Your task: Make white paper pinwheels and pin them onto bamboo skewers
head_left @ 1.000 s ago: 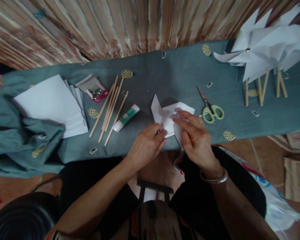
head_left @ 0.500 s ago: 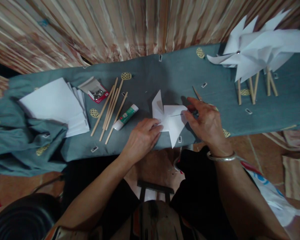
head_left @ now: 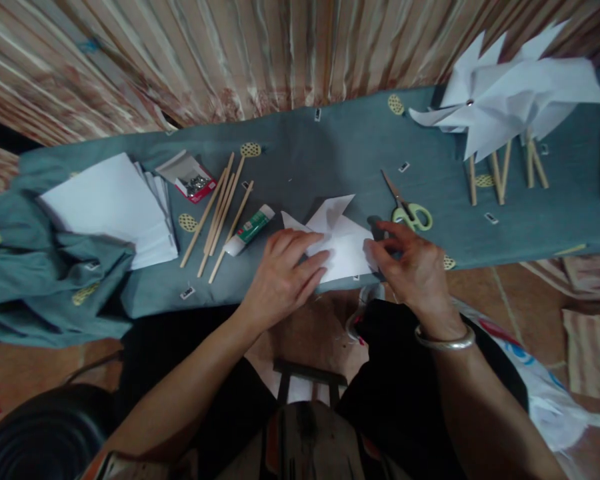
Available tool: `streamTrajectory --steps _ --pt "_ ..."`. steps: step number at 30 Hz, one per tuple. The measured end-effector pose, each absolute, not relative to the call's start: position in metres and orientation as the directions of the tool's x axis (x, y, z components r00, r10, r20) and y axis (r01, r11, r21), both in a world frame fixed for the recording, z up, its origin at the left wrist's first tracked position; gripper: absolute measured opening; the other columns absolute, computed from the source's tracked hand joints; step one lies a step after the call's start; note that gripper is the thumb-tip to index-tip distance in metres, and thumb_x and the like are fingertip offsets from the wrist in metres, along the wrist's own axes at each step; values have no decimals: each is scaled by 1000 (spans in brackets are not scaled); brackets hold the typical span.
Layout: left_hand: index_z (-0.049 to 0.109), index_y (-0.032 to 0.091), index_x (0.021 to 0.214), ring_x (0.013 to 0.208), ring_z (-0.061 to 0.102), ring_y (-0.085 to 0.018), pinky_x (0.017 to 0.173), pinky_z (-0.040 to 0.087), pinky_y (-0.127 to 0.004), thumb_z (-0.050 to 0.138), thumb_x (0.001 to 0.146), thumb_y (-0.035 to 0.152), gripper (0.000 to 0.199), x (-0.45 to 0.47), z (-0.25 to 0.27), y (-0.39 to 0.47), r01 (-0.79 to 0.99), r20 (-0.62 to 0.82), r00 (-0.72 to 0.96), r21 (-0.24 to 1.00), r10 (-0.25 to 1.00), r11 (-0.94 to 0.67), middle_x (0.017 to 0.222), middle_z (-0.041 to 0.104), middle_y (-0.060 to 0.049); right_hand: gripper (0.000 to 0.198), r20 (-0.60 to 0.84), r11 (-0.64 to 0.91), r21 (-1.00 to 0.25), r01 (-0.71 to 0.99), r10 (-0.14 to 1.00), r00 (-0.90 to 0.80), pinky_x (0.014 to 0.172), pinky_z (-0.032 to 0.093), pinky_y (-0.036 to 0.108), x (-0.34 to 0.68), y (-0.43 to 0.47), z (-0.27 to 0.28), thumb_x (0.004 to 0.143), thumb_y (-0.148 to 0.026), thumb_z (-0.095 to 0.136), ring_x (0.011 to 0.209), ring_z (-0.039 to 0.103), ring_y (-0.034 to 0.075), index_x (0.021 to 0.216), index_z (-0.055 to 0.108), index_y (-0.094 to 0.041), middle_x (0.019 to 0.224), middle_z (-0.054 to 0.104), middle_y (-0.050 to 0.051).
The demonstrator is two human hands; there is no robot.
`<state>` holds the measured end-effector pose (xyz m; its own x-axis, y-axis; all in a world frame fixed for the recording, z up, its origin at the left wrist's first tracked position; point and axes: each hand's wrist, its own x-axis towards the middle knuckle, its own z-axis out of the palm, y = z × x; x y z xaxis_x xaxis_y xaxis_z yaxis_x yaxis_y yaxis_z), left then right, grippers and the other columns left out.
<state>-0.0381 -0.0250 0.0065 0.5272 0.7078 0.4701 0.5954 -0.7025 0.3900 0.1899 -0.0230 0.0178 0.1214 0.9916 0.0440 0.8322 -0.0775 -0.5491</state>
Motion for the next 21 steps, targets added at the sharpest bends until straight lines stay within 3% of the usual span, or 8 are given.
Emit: streamTrajectory --steps 4,11,16,18,21 --pt "61 16 107 102 57 -24 88 45 -42 60 90 32 23 -31 5 -36 576 385 624 362 680 -733 108 68 -9 38 40 -116 -548 828 986 165 65 52 34 188 -27 18 84 -38 61 65 70 22 115 69 -18 76 76 5" --pt "64 15 103 92 60 -21 77 41 -35 56 92 22 15 -27 1 -36 626 306 657 288 689 -725 101 70 -7 37 76 -69 -546 835 988 132 71 55 39 192 -36 16 84 -41 62 67 70 24 114 70 -18 76 76 5" --pt "65 14 97 83 62 -19 73 43 -33 53 93 18 13 -27 1 -36 609 370 642 285 672 -740 93 71 -6 29 258 160 -581 798 966 -6 98 48 48 200 -37 19 90 -29 54 106 67 28 113 69 -22 111 73 9" --pt "65 14 96 82 63 -18 72 44 -33 53 93 17 13 -28 0 -37 610 388 628 293 675 -736 91 72 -6 29 266 227 -657 719 962 -61 104 44 49 204 -37 19 90 -23 50 120 60 27 111 70 -25 126 66 8" --pt "65 14 95 82 65 -18 73 46 -33 52 93 17 14 -29 -1 -36 610 392 617 308 682 -730 90 72 -7 31 215 241 -751 615 970 -117 106 44 49 209 -36 17 88 -17 48 126 56 25 106 71 -28 138 58 3"
